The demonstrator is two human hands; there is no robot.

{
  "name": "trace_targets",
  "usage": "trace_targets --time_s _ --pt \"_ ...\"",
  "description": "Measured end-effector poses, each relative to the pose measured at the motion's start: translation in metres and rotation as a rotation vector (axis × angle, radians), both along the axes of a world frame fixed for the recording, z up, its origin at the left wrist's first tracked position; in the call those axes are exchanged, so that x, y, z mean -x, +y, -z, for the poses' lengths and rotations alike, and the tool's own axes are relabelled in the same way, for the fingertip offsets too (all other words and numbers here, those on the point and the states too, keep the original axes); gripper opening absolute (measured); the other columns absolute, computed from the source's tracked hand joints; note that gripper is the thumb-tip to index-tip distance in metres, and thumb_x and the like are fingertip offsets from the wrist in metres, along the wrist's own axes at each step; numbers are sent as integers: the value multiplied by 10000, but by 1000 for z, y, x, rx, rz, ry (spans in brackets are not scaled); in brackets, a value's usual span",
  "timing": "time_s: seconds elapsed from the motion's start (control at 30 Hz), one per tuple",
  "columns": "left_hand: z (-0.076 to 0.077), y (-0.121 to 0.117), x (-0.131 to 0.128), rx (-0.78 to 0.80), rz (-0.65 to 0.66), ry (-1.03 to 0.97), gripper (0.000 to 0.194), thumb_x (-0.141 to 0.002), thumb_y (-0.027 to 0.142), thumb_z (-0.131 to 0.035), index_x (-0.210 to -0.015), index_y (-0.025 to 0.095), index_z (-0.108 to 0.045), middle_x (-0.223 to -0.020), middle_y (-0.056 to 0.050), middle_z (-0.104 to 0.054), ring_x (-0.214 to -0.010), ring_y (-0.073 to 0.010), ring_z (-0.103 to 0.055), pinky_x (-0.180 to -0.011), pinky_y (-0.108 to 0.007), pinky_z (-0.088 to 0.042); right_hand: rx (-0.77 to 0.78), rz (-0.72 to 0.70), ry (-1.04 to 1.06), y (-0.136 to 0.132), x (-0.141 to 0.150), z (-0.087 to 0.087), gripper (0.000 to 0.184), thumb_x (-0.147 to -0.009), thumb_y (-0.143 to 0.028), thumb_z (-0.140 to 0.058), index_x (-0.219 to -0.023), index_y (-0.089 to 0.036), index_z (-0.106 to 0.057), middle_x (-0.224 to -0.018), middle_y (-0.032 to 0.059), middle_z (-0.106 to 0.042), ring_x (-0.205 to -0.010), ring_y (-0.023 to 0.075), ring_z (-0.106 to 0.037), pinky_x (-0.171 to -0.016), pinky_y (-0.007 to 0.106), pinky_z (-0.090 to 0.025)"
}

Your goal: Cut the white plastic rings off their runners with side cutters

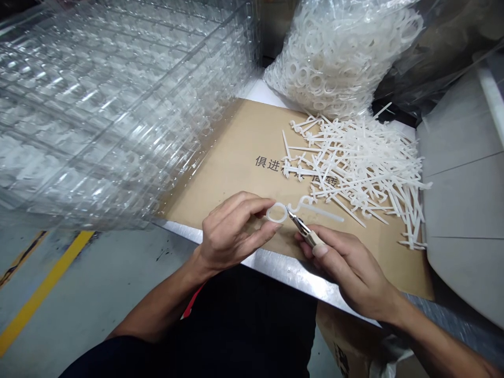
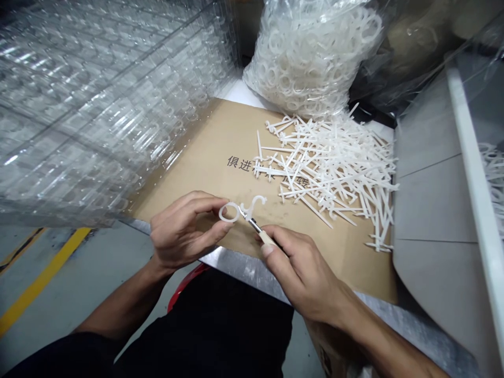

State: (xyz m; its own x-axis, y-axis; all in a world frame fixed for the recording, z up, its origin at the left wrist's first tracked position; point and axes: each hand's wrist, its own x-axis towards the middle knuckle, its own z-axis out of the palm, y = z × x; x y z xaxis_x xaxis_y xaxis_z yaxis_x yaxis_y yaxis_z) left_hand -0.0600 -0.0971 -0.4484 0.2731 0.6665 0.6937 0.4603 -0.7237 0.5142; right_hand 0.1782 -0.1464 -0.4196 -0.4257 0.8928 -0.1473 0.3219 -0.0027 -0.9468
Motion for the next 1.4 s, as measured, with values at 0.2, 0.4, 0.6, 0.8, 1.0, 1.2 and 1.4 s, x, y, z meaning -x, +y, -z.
trace_targets --time_s 0.2,0.4,0.6,0.8,1.0,1.2,1.4 --pt "-1 1 -1 11 -5 -5 189 -915 215 -773 -1078 153 -700 -842 -31 -731 -759 -122 -684 -704 -231 -566 -1 -14 -74 2 1 -1 378 -1133 -438 -369 -974 -199 -615 -783 4 -566 -687 151 -519 -629 297 -405" --pt "1 2 -2 1 -18 -57 212 -903 273 -802 -1047 143 -715 -818 -31 -725 -728 -116 -669 -681 -226 -560 184 114 41 4 2 6 415 -1110 -517 -427 -930 -197 -620 -775 -3 -544 -650 128 -479 -580 265 -387" --pt "3 2 -1 -66 -34 -72 224 -908 299 -802 -1041 145 -710 -806 -26 -719 -725 -113 -661 -680 -223 -550 240 166 158 6 3 6 384 -1080 -513 -505 -911 -192 -631 -794 6 -557 -643 127 -468 -575 260 -383" --pt "4 0 0 -114 -41 -61 270 -864 287 -846 -1039 137 -706 -800 -22 -717 -738 -118 -669 -696 -226 -547 222 132 155 6 2 5 389 -1083 -489 -495 -834 -203 -585 -782 3 -550 -643 133 -446 -584 267 -373" --pt "5 0 1 -144 -45 -52 283 -880 310 -830 -1081 156 -702 -823 -26 -737 -747 -128 -688 -691 -234 -564 208 123 155 5 1 8 404 -1076 -513 -503 -817 -208 -558 -772 -1 -542 -651 134 -449 -584 265 -370" --pt "3 -1 2 -159 -45 -40 302 -871 283 -841 -1098 147 -696 -861 -35 -749 -773 -126 -701 -712 -230 -576 207 113 162 4 0 11 388 -1071 -549 -504 -917 -209 -612 -773 -2 -546 -660 139 -451 -594 266 -374" --pt "1 0 -1 -176 -42 -62 281 -868 257 -840 -1078 132 -702 -837 -44 -741 -752 -136 -700 -687 -241 -575 180 115 144 3 -1 8 357 -1072 -529 -506 -1015 -210 -655 -770 -1 -555 -639 136 -446 -556 259 -366"
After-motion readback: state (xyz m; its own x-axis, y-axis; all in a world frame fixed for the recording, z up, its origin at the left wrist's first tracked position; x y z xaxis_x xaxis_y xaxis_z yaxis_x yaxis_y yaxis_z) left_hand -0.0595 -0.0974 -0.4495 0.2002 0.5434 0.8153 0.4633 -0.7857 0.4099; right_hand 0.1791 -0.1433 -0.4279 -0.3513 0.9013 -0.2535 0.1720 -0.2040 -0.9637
